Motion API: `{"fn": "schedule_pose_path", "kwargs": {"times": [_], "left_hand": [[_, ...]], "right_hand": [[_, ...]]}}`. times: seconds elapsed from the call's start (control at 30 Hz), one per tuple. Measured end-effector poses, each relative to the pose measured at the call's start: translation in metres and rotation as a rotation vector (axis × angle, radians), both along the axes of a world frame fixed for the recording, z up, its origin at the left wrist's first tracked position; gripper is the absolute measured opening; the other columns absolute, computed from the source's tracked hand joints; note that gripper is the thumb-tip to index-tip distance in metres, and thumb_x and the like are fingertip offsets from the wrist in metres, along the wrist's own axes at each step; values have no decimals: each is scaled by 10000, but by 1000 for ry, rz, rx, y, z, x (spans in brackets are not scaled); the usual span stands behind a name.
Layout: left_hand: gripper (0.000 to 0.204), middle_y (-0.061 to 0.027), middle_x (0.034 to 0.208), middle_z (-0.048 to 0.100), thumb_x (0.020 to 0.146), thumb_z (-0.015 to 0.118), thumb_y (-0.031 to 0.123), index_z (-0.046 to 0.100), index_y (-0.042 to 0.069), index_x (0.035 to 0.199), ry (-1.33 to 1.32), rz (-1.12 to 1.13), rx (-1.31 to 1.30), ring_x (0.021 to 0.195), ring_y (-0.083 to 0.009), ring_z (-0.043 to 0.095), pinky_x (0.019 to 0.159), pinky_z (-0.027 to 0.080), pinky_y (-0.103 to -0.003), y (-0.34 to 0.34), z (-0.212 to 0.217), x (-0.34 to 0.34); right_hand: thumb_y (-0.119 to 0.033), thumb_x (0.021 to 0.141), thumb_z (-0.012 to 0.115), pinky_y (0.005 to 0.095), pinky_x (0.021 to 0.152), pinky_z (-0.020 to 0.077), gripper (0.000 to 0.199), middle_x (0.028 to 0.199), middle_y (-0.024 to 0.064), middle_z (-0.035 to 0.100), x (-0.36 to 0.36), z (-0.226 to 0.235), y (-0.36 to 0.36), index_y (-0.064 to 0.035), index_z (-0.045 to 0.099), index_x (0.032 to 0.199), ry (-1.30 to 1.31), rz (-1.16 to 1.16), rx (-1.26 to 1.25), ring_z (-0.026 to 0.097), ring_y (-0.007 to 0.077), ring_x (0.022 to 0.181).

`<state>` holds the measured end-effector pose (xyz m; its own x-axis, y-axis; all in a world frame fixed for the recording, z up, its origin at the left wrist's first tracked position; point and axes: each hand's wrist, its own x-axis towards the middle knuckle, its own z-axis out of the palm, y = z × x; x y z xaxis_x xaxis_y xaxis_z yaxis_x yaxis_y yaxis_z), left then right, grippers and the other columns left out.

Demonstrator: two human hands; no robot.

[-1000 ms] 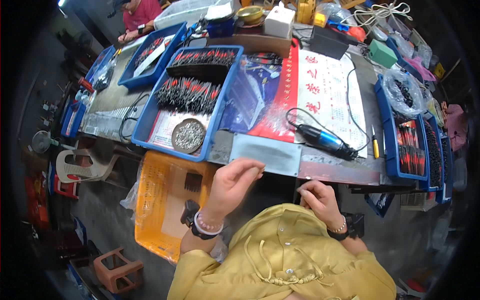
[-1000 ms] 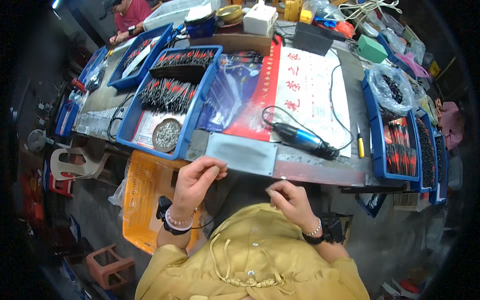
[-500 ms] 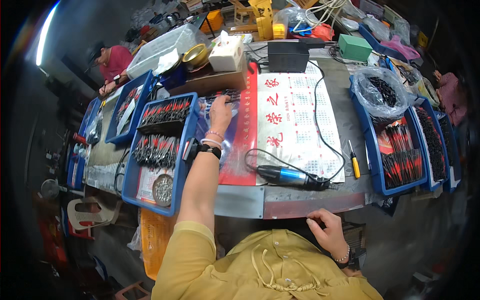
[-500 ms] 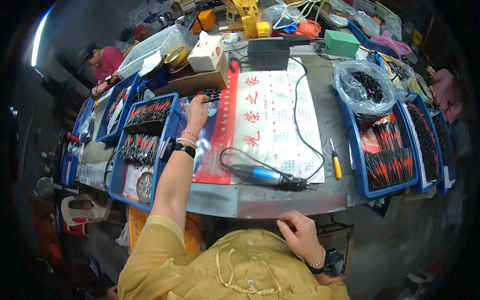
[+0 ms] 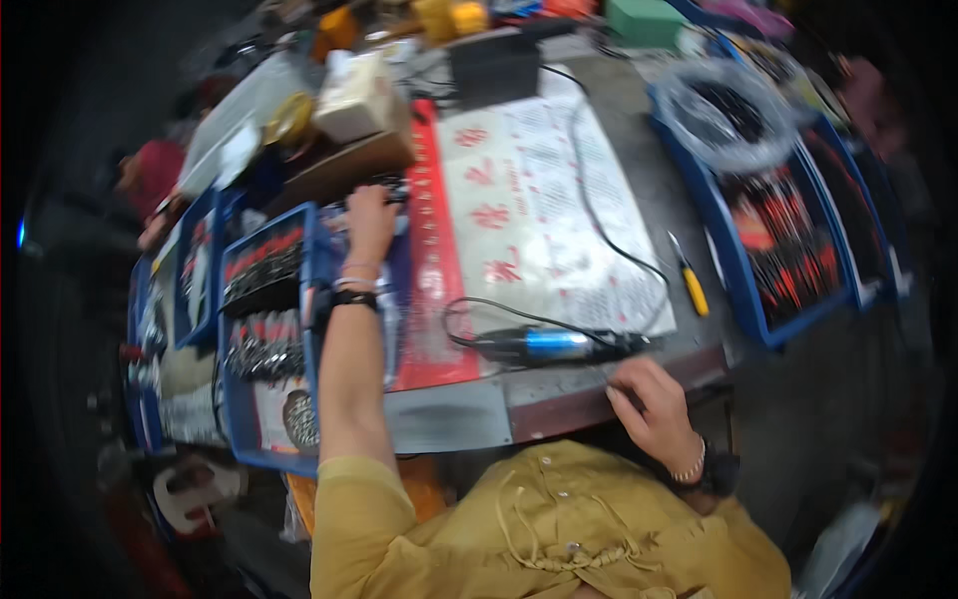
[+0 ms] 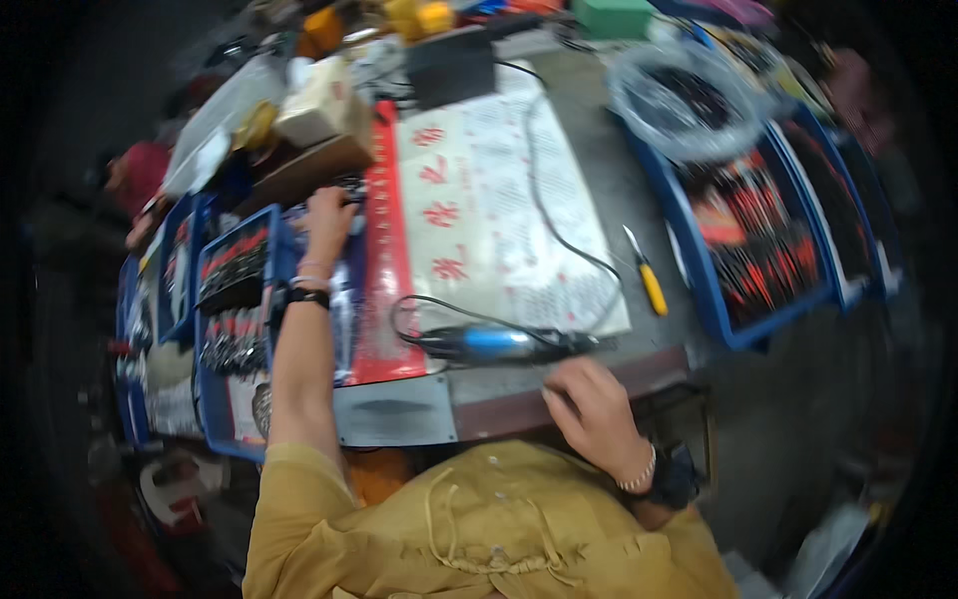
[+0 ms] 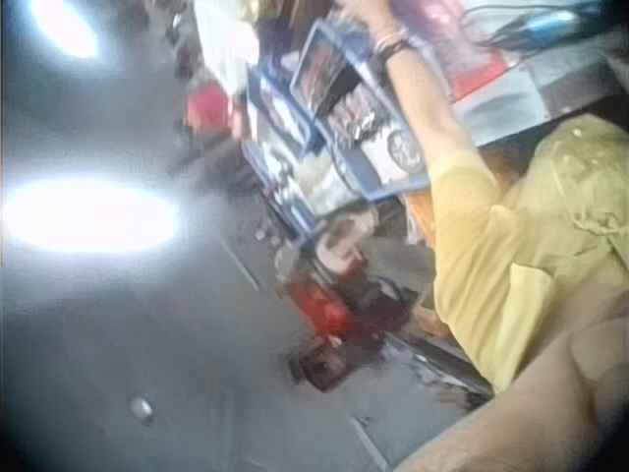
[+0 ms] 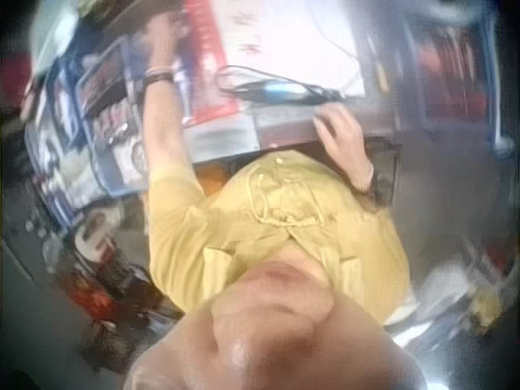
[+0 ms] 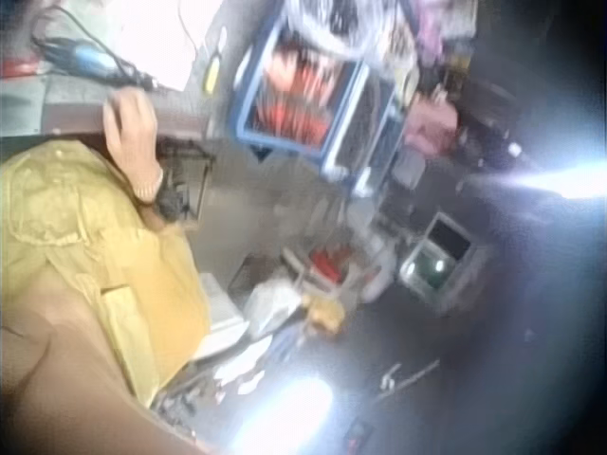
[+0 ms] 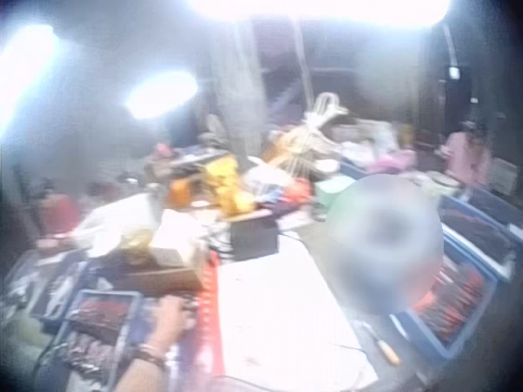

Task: The person repeatedly picks small black key blanks from a yellow basket, uses a rotary tool to grind the tip, and then uses a screwdriver to adjust a small metal piece on the blank. The person places the finished blanks back into the basket and repeats the process.

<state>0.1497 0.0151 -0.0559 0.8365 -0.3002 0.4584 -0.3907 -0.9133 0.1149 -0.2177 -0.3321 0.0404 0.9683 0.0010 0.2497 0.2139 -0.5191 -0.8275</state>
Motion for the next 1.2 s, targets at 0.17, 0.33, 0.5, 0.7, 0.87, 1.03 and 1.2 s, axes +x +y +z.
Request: {"fn": "schedule_pose_path", "kwargs": {"times": [0.17, 0.33, 0.5, 0.7, 0.87, 1.03, 1.2], "left_hand": [[209, -182, 948, 635, 825, 706, 198, 635, 47, 951, 131, 7, 28, 969, -388, 565, 836, 437, -500, -2, 3, -7], [224, -173, 895, 675, 887, 687, 198, 591, 32, 1002, 142, 67, -316, 786, -370, 641, 706, 504, -430, -18, 33, -41], [209, -56, 809, 641, 926, 653, 97, 592, -22, 1087, 378, -223, -973, 711, -114, 607, 627, 481, -241, -49, 93, -142], [254, -81, 903, 625, 928, 574, -25, 511, -57, 1172, 855, -160, -1235, 750, -136, 632, 676, 512, -235, -64, 135, -297], [234, -112, 812, 652, 979, 549, 93, 464, 23, 1186, 1242, -87, -1466, 596, -135, 589, 554, 470, -228, -56, 116, -368], [228, -88, 736, 618, 980, 518, 105, 563, -15, 1169, 1370, 41, -1443, 535, -93, 484, 502, 378, -201, -64, 90, -409], [246, -54, 721, 568, 1011, 520, 172, 567, -19, 1158, 1314, -30, -1502, 532, -77, 452, 492, 343, -199, -69, 76, -428]], "right_hand": [[-11, 803, 653, 414, 759, 478, 186, 952, 152, 615, 18, -6, -40, -7, 600, 981, -175, -371, -326, 595, 354, 872], [-27, 824, 589, 425, 748, 491, 202, 959, 134, 600, 48, -41, -83, -36, 606, 1025, -153, -497, -722, 592, 340, 856], [-23, 838, 532, 441, 675, 517, 125, 899, 139, 575, 70, -70, -101, -57, 583, 947, -74, -528, -827, 592, 349, 851], [-23, 841, 565, 420, 724, 525, 197, 985, 150, 624, 57, -14, -82, -38, 622, 1028, -234, -447, -738, 608, 342, 883], [-25, 823, 577, 410, 763, 514, 183, 967, 139, 636, 14, -2, -10, -23, 624, 999, -277, 74, -300, 619, 321, 901], [-112, 787, 596, 400, 773, 509, 137, 905, 122, 605, 41, -41, 32, -42, 595, 905, -355, 76, -514, 613, 299, 879], [-173, 781, 646, 392, 773, 506, 186, 970, 119, 633, 62, -57, 35, -70, 618, 932, -98, 63, -660, 618, 278, 932]]}}
